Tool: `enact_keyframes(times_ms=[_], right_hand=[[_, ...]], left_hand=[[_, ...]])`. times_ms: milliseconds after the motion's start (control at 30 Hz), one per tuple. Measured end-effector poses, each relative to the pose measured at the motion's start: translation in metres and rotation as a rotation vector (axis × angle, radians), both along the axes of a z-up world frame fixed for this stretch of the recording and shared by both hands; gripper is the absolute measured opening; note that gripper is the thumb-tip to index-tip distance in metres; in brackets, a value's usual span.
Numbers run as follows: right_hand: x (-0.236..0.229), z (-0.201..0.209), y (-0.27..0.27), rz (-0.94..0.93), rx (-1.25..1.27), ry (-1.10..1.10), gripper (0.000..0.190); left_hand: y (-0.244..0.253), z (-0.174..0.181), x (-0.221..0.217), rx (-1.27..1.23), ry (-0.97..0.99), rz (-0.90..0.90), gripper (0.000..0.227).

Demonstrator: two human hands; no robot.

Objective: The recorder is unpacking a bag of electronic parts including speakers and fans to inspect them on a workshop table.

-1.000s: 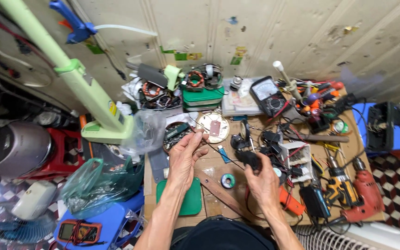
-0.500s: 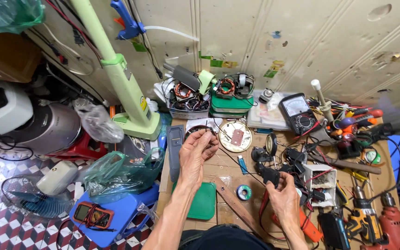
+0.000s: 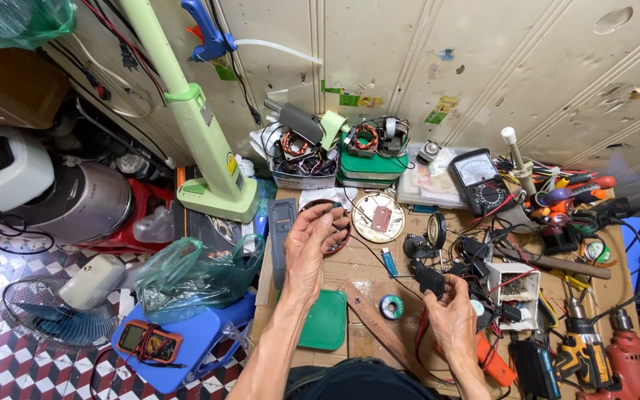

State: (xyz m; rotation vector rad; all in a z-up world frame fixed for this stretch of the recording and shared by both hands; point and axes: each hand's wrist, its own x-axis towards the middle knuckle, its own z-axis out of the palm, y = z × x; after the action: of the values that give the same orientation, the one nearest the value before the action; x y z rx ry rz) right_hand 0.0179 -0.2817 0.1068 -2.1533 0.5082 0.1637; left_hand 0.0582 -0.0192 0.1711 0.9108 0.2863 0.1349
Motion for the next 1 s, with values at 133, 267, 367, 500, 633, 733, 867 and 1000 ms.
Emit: enact_keyframes(times_ms=[133,267,367,500,633,733,867,1000], right_hand=[[-0.002,-0.007,-0.001,0.013,0.015,-0.040,0.050],[-0.003,-0.004,-0.001,0.003,0.028,-0.006,0.050],[-0.003,-0.020,0.000,-0.007,-0.027,-0.034,0.049],[-0.006,-0.084,-0.013,0.019,0.298,0.011,0.047],[-0.013,-0.054,0.022,0.055,0.453,0.136,0.050],[-0.017,-0.033,0.031,0.139,0.347,0.068,0.054],[-0.019,0.007,0.029,0.149,0.562,0.142,0.053],[-0.039,-0.023,0.020,0.102,0.800,0.090,0.051]], left_hand=[[0.000,-0.004,0.000,0.002,-0.009,-0.002,0.030],[0.000,-0.008,0.000,0.005,-0.023,-0.001,0.030],[0.002,-0.013,-0.002,0.009,0.013,-0.011,0.032],[0.003,-0.038,-0.007,0.269,0.141,-0.091,0.039],[-0.018,-0.082,-0.034,0.592,0.130,-0.403,0.046],[-0.036,-0.072,-0.041,0.781,0.209,-0.742,0.060],[-0.042,-0.069,-0.037,0.764,0.287,-0.901,0.079],[-0.043,-0.080,-0.032,0.777,0.288,-0.916,0.068]])
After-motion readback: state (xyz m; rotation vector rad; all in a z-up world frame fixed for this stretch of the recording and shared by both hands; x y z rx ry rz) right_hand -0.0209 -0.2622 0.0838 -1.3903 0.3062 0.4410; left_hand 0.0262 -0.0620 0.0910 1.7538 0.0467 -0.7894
